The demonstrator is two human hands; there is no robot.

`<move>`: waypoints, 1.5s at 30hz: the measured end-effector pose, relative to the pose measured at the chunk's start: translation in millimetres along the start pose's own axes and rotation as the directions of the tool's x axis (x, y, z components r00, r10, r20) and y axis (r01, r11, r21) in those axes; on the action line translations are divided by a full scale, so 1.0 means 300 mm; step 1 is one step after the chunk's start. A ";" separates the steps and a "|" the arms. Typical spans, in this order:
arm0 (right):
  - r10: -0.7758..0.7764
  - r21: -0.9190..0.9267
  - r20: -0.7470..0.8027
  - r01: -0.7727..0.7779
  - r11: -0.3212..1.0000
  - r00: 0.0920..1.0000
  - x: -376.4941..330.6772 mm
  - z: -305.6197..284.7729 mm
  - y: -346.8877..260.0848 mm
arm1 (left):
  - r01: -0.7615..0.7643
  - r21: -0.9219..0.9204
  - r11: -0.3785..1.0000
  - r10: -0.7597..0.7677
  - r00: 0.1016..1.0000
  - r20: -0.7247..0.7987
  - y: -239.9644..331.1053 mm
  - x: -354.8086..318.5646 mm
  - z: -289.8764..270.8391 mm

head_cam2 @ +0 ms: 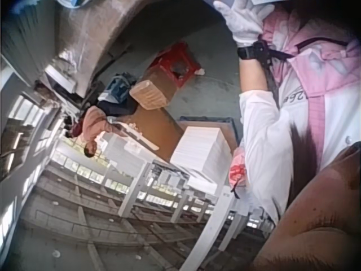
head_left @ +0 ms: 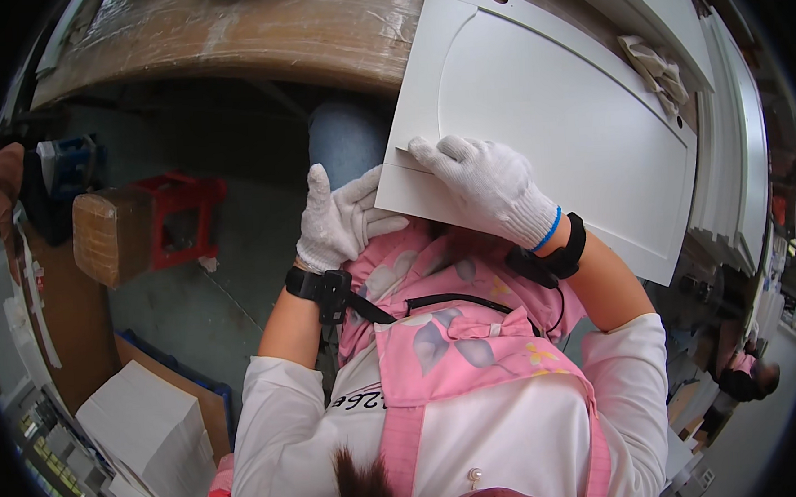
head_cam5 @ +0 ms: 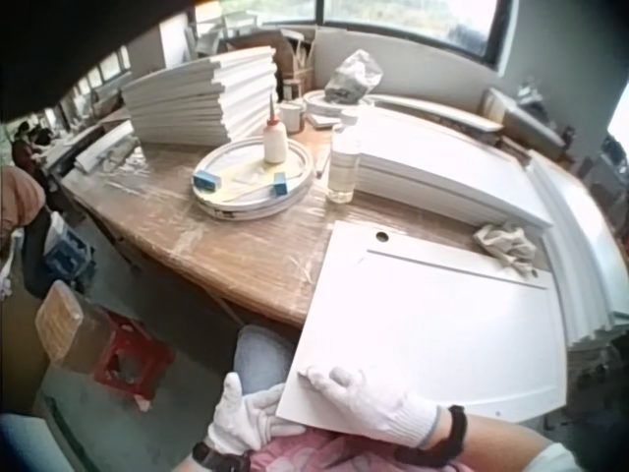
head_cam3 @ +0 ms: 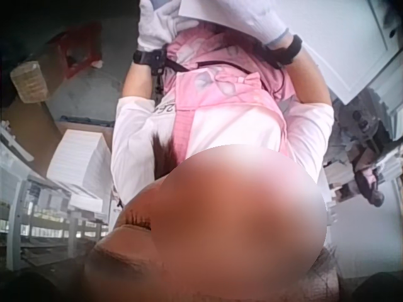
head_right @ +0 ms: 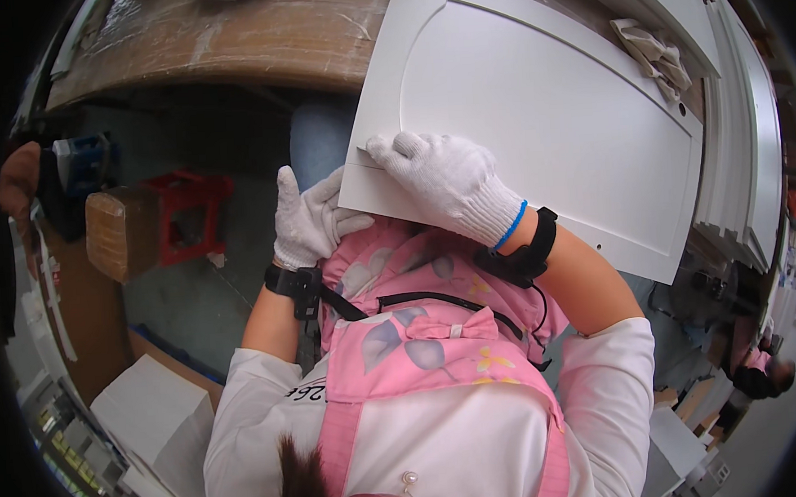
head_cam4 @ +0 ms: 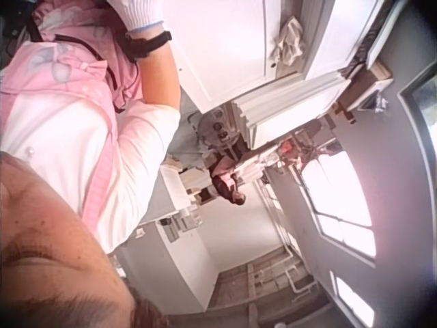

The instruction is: Cleaning and repairing the edges and surface of a white cabinet door using a blade, cloth, and sanding block.

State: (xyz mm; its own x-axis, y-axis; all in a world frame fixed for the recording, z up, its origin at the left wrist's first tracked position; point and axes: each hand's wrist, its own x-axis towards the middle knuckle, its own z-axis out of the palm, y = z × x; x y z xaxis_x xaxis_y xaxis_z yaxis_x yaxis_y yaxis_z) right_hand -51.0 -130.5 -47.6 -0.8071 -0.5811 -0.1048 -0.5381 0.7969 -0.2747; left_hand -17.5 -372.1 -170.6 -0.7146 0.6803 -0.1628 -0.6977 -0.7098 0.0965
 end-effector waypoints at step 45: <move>-0.012 0.147 -0.030 0.016 0.989 0.999 -0.044 0.048 -0.066 | 0.015 0.044 0.999 -0.012 0.997 -0.071 0.003 -0.002 0.021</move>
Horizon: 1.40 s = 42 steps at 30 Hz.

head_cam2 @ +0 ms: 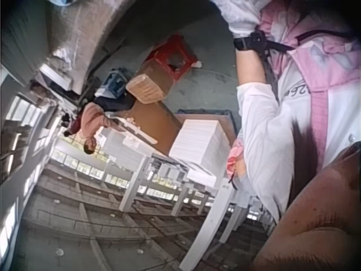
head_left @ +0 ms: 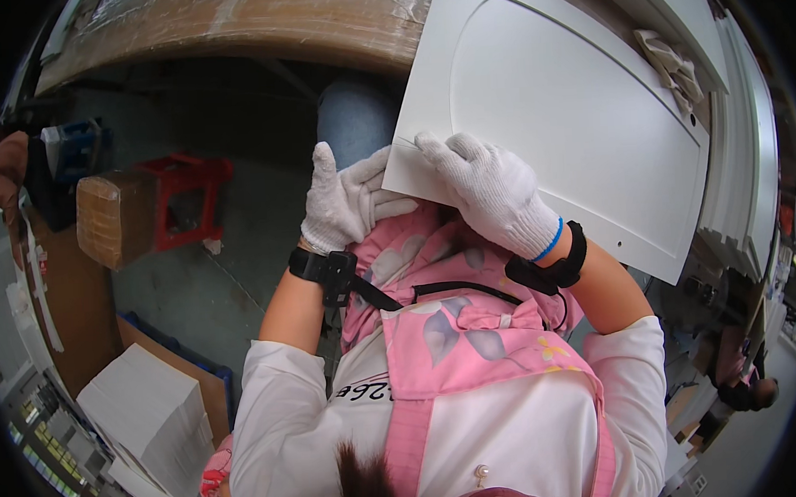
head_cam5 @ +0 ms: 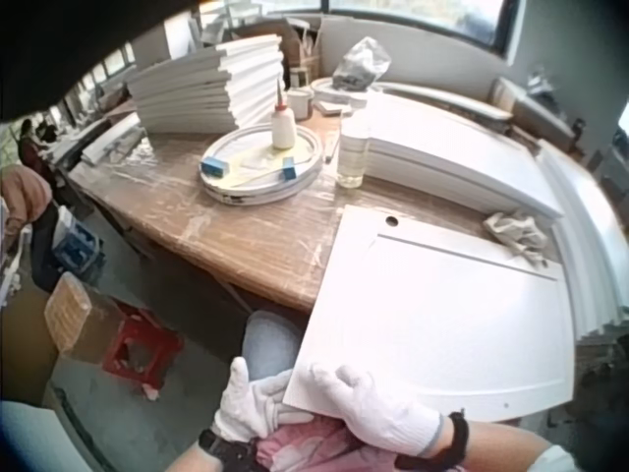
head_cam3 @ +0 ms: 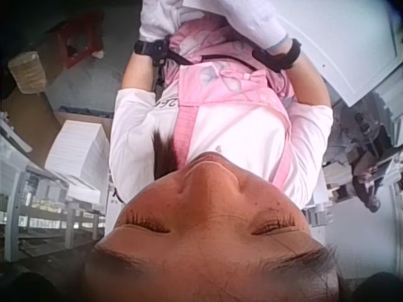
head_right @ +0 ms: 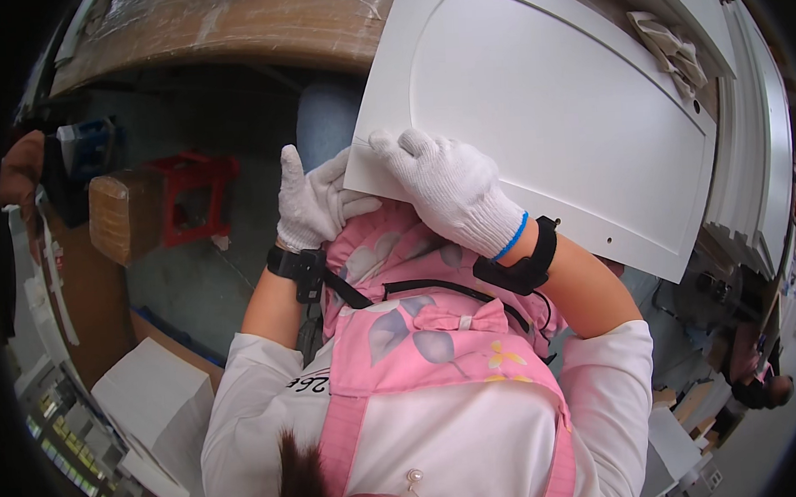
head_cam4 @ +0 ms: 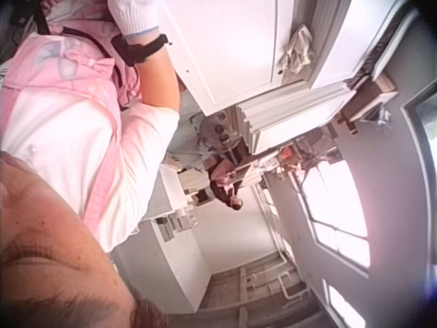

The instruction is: Cleaning and repairing the edges and surface of a white cabinet door using a blade, cloth, and sanding block.

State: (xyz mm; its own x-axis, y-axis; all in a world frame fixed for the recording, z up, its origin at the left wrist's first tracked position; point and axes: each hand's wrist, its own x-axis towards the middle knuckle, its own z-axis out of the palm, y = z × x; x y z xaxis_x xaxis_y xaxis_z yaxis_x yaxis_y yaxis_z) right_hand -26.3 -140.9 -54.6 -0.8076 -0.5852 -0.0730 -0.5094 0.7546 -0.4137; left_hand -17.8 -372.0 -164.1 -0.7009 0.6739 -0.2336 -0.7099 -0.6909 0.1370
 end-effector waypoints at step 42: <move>0.649 0.264 -0.614 -0.658 0.705 0.449 -0.701 -0.042 0.237 | 0.064 0.326 0.943 -0.060 0.998 -0.020 -0.010 0.062 0.083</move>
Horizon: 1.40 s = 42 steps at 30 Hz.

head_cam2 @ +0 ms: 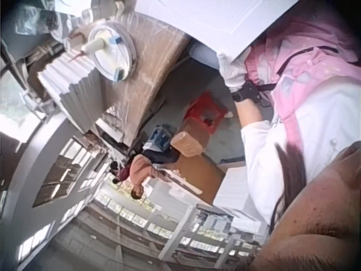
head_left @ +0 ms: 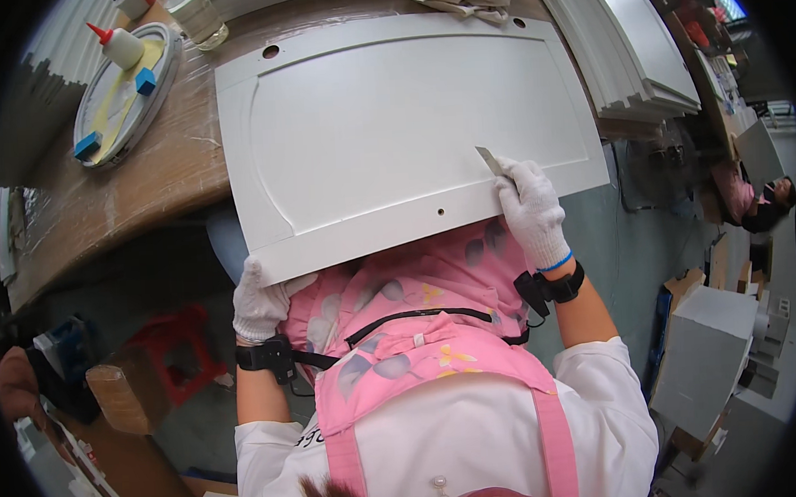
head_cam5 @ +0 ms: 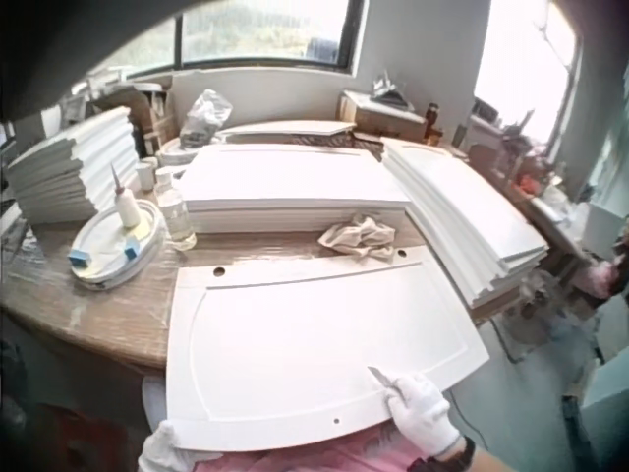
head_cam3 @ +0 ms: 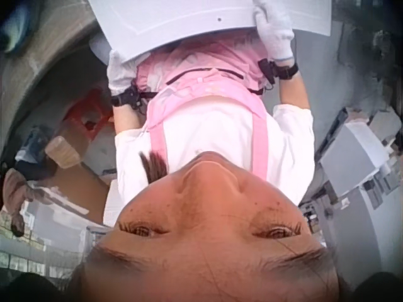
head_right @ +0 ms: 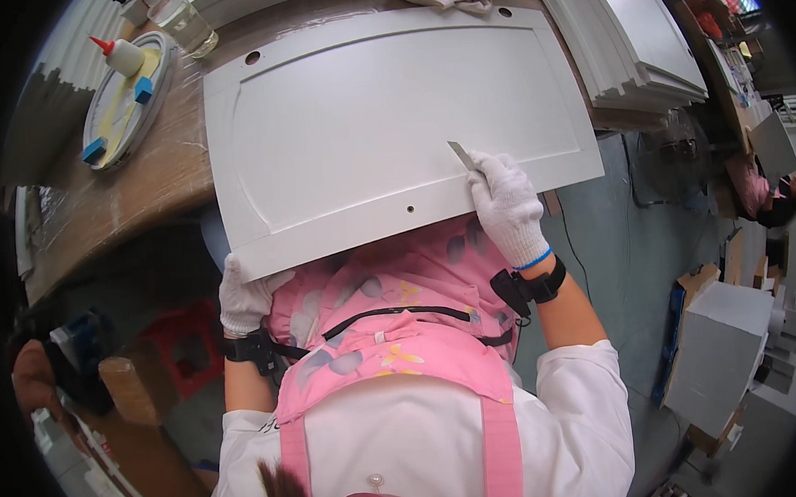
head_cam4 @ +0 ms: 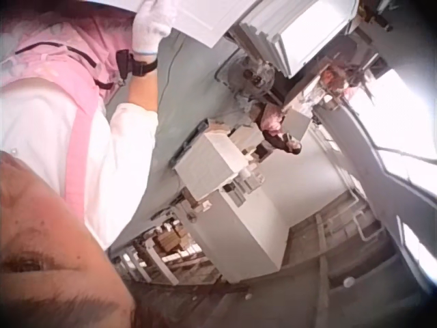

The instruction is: Cleaning and repairing the edges and surface of a white cabinet door using a blade, cloth, and sanding block.

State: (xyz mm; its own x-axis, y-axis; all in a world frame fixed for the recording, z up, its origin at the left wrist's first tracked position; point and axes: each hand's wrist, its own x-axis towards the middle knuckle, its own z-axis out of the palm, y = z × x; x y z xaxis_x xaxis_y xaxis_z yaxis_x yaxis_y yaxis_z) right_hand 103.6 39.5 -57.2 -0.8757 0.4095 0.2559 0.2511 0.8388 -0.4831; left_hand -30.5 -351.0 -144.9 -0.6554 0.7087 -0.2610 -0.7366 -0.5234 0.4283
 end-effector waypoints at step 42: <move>-0.413 0.307 0.376 0.309 0.900 0.830 0.510 0.515 -0.673 | 0.280 0.575 0.769 -0.239 0.960 -0.147 0.016 -0.034 -0.035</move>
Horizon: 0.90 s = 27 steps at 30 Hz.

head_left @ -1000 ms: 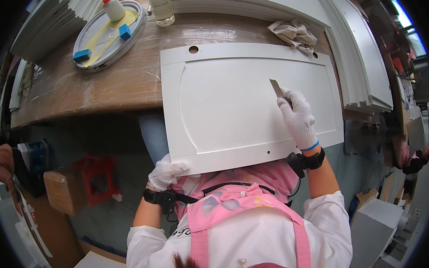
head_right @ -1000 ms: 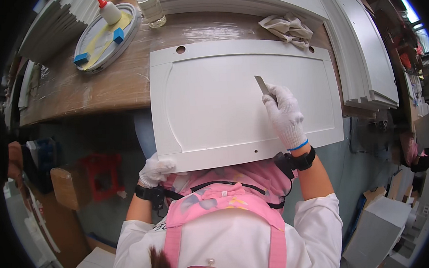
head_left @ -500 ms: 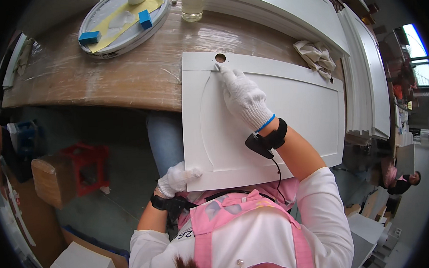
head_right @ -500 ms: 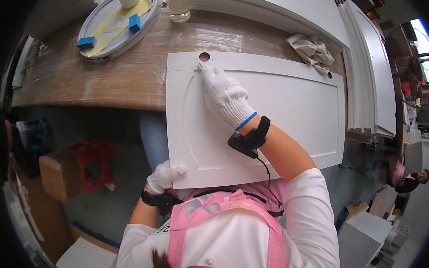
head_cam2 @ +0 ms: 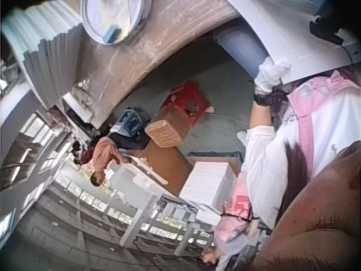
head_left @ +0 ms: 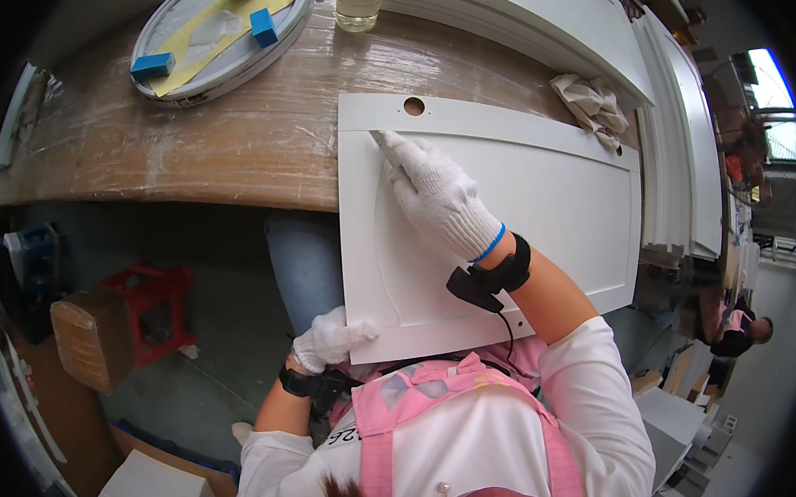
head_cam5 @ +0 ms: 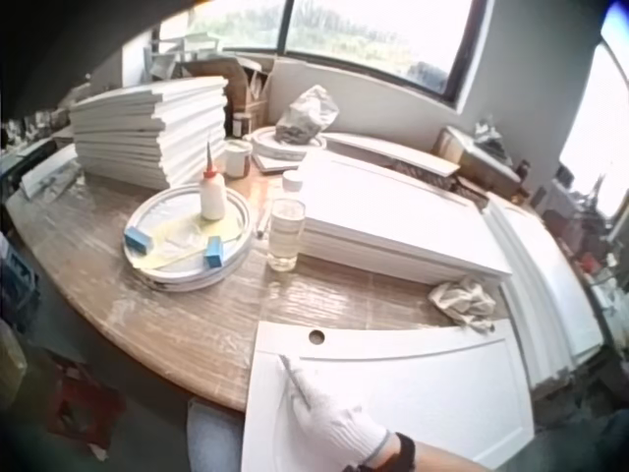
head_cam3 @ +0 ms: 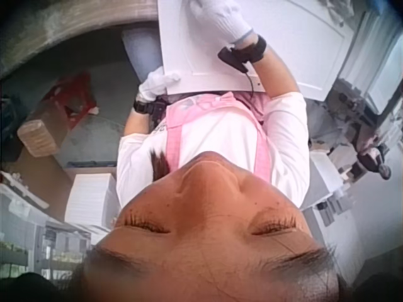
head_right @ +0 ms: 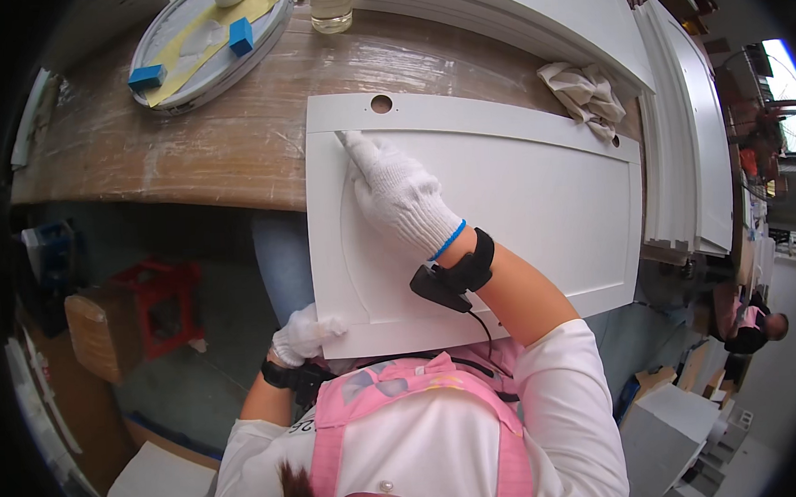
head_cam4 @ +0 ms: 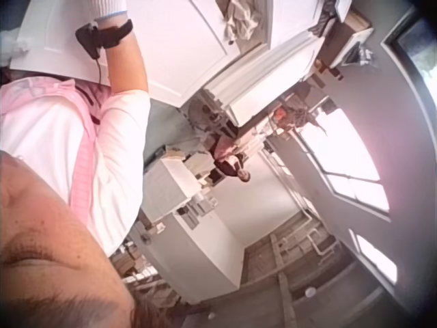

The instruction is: Cleaning and repairing the edges and surface of a white cabinet door using a blade, cloth, and sanding block.

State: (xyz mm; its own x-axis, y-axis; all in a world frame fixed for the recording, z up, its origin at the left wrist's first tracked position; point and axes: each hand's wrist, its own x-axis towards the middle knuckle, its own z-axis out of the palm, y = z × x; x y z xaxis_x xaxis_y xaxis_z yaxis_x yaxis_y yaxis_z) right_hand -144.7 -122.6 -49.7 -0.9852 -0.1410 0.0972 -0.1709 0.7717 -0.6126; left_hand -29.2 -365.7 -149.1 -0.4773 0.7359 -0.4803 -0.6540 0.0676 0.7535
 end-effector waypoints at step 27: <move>0.718 -0.216 -0.483 -0.863 0.457 0.501 0.121 -0.680 0.829 | -0.001 -0.382 0.924 -0.035 0.996 -0.086 -0.075 -0.001 -0.002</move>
State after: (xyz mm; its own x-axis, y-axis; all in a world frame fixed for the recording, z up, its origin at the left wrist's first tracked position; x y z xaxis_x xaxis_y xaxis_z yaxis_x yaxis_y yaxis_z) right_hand -225.3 190.8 -38.6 -0.6218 0.7831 -0.0121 0.7697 0.6082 -0.1942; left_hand -14.8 -368.0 -166.2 -0.5032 0.6720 -0.5433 -0.8283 -0.1957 0.5250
